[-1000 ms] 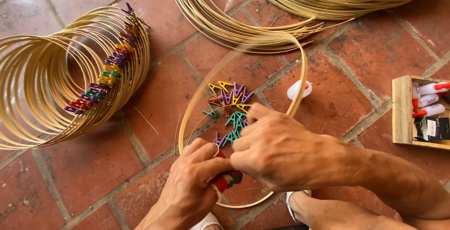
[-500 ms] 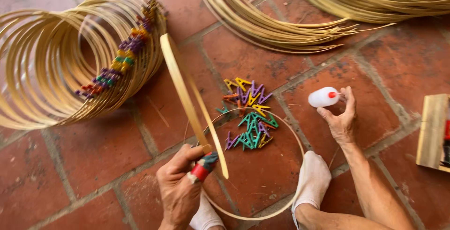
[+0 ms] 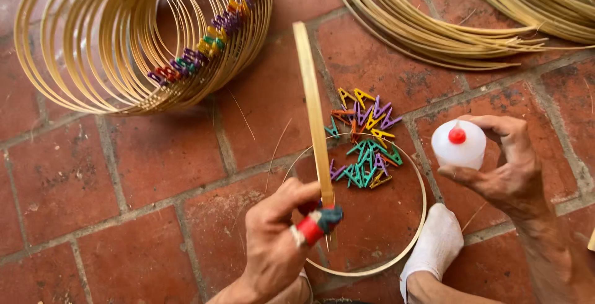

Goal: The person sits on a tiled floor and assembles a basket by applying glue to thin bamboo strips and securing them with colorful plastic clips. They repeatedly pick up strips, apply glue, attach clips, and place the assembled sections into a growing basket structure.

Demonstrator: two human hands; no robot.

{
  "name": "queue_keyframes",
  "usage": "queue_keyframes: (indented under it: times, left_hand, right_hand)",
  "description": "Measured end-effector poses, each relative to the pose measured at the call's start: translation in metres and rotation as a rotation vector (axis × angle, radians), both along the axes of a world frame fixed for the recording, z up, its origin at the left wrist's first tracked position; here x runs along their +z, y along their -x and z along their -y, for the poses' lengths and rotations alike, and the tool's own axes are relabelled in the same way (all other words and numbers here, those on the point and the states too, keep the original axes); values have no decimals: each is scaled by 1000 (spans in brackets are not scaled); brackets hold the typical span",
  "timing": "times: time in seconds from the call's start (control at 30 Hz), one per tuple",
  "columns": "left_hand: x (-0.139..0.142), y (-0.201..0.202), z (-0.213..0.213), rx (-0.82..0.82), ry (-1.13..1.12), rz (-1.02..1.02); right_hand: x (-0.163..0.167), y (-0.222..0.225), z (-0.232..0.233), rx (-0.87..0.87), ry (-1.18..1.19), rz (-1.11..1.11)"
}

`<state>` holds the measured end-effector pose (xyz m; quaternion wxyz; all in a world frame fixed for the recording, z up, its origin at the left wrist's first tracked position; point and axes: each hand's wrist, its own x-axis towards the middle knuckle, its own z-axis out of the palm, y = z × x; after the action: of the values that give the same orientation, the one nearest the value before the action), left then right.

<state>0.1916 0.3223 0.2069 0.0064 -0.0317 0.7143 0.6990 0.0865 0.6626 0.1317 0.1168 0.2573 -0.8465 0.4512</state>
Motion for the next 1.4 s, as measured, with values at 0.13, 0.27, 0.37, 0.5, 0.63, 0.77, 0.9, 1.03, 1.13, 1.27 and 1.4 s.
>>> queue_keyframes:
  times: [0.13, 0.27, 0.37, 0.5, 0.63, 0.77, 0.9, 1.03, 1.13, 1.27, 1.4]
  left_hand:
    - [-10, 1, 0, -28, -66, 77]
    - [-13, 1, -3, -44, -87, 47]
    - [-14, 1, -6, -47, -86, 35]
    - [-17, 1, -5, -61, 5, 8]
    - [-19, 2, -5, -72, -47, 23]
    - [-19, 3, -6, -75, -52, 47]
    - [-19, 4, -6, -74, -99, 39]
    - [-20, 3, -6, -64, -85, 50]
    - [-20, 3, -4, -61, -64, 15]
    - [-20, 0, 3, -52, -47, 41]
    - [-18, -6, 10, 41, -162, 229]
  right_hand:
    - [67, -14, 41, 172, -223, -140]
    - [99, -13, 70, 252, -370, -263]
    - [116, -13, 75, 259, -505, -309]
    - [130, -12, 78, 290, -610, -338]
    - [144, -15, 85, 285, -691, -404]
    - [160, -21, 88, 296, -801, -476]
    - [164, -23, 90, 305, -845, -512]
    - [150, -22, 88, 265, -743, -447]
    - [116, -12, 75, 250, -604, -407]
    - [24, 7, 40, 139, -344, -355]
    - [-73, 10, -18, -305, -304, -26]
